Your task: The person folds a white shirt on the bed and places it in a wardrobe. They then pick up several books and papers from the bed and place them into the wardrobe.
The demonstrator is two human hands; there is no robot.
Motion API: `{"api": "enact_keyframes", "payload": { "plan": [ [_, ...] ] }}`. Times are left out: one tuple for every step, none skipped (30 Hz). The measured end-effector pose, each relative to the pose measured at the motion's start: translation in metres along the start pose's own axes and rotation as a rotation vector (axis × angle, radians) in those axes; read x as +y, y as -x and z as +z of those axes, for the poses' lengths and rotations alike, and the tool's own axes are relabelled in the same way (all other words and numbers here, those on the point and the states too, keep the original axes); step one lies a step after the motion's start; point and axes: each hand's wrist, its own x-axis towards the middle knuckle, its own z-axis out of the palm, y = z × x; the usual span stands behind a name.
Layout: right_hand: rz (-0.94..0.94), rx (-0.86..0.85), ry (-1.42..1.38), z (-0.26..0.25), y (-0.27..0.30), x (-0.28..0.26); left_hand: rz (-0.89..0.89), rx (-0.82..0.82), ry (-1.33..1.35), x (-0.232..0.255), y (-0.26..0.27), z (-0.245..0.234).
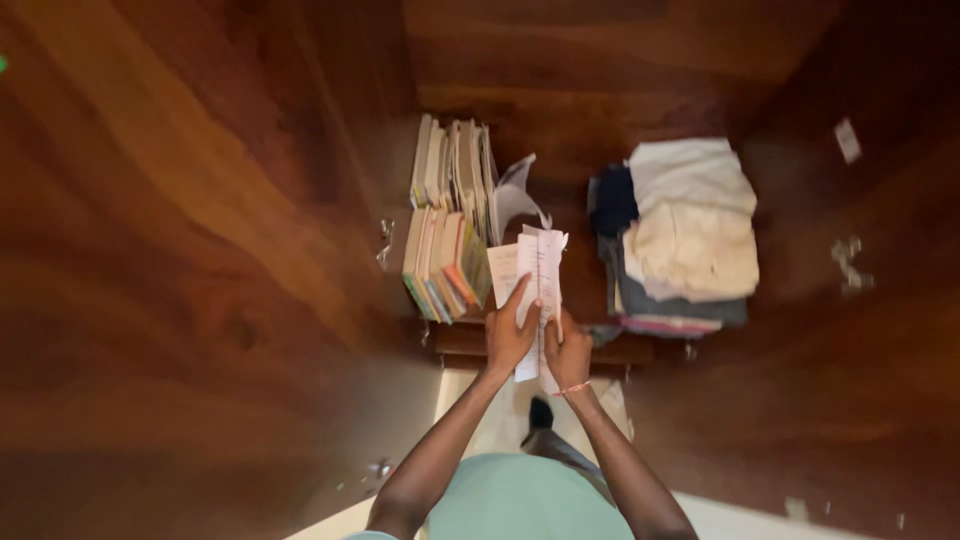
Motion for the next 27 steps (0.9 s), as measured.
{"api": "enact_keyframes", "payload": {
  "plan": [
    [-0.052,-0.028,-0.046,0.000,-0.015,0.008,0.033,0.037,0.012,-0.001,-0.011,0.008],
    [-0.053,-0.046,-0.028,0.001,-0.027,0.017,-0.035,0.051,0.007,-0.003,-0.022,0.018],
    [-0.054,-0.065,-0.009,0.004,-0.041,0.026,-0.103,0.065,0.004,-0.006,-0.036,0.027],
    [-0.062,-0.074,0.010,0.008,-0.056,0.035,-0.160,0.078,0.005,-0.009,-0.052,0.036],
    [-0.117,-0.078,0.003,0.010,-0.066,0.043,-0.203,0.092,0.040,-0.011,-0.063,0.044],
    [-0.172,-0.080,-0.007,0.012,-0.074,0.050,-0.241,0.106,0.076,-0.013,-0.074,0.051],
    [-0.228,-0.081,-0.016,0.014,-0.083,0.058,-0.279,0.120,0.112,-0.015,-0.086,0.059],
    [-0.213,-0.113,0.025,0.016,-0.089,0.066,-0.284,0.130,0.020,-0.019,-0.096,0.065],
    [-0.200,-0.146,0.066,0.020,-0.098,0.075,-0.290,0.140,-0.072,-0.026,-0.108,0.071],
    [-0.181,-0.177,0.113,0.024,-0.103,0.083,-0.299,0.142,-0.161,-0.035,-0.117,0.078],
    [-0.230,-0.168,0.106,0.030,-0.108,0.090,-0.316,0.116,-0.244,-0.049,-0.128,0.082],
    [-0.274,-0.163,0.104,0.034,-0.111,0.097,-0.338,0.086,-0.323,-0.064,-0.136,0.089],
    [-0.319,-0.158,0.102,0.038,-0.112,0.103,-0.360,0.055,-0.402,-0.081,-0.140,0.096],
    [-0.303,-0.183,0.067,0.041,-0.115,0.109,-0.360,0.059,-0.405,-0.098,-0.142,0.102],
    [-0.287,-0.208,0.032,0.043,-0.116,0.115,-0.360,0.062,-0.408,-0.115,-0.142,0.108],
    [-0.270,-0.228,-0.006,0.048,-0.118,0.120,-0.356,0.065,-0.415,-0.131,-0.145,0.111],
    [-0.251,-0.253,-0.005,0.052,-0.120,0.125,-0.352,0.069,-0.406,-0.145,-0.146,0.112],
    [-0.235,-0.274,-0.005,0.058,-0.123,0.131,-0.343,0.074,-0.397,-0.157,-0.149,0.113],
    [-0.220,-0.295,-0.006,0.065,-0.126,0.139,-0.333,0.078,-0.389,-0.167,-0.150,0.114],
    [-0.129,-0.367,0.012,0.072,-0.131,0.146,-0.314,0.101,-0.333,-0.175,-0.150,0.113],
    [-0.038,-0.439,0.030,0.081,-0.136,0.152,-0.294,0.124,-0.278,-0.181,-0.150,0.111],
    [0.052,-0.514,0.050,0.088,-0.140,0.158,-0.276,0.147,-0.220,-0.187,-0.150,0.110],
    [0.098,-0.546,0.074,0.095,-0.143,0.161,-0.308,0.175,-0.187,-0.192,-0.151,0.111],
    [0.142,-0.577,0.098,0.103,-0.148,0.162,-0.338,0.204,-0.153,-0.199,-0.154,0.111],
    [0.186,-0.607,0.122,0.110,-0.154,0.162,-0.368,0.232,-0.119,-0.206,-0.158,0.113],
    [0.332,-0.675,0.098,0.117,-0.159,0.161,-0.364,0.247,-0.095,-0.214,-0.161,0.113],
    [0.478,-0.742,0.074,0.122,-0.165,0.162,-0.359,0.262,-0.071,-0.222,-0.165,0.114]
  ]
}}
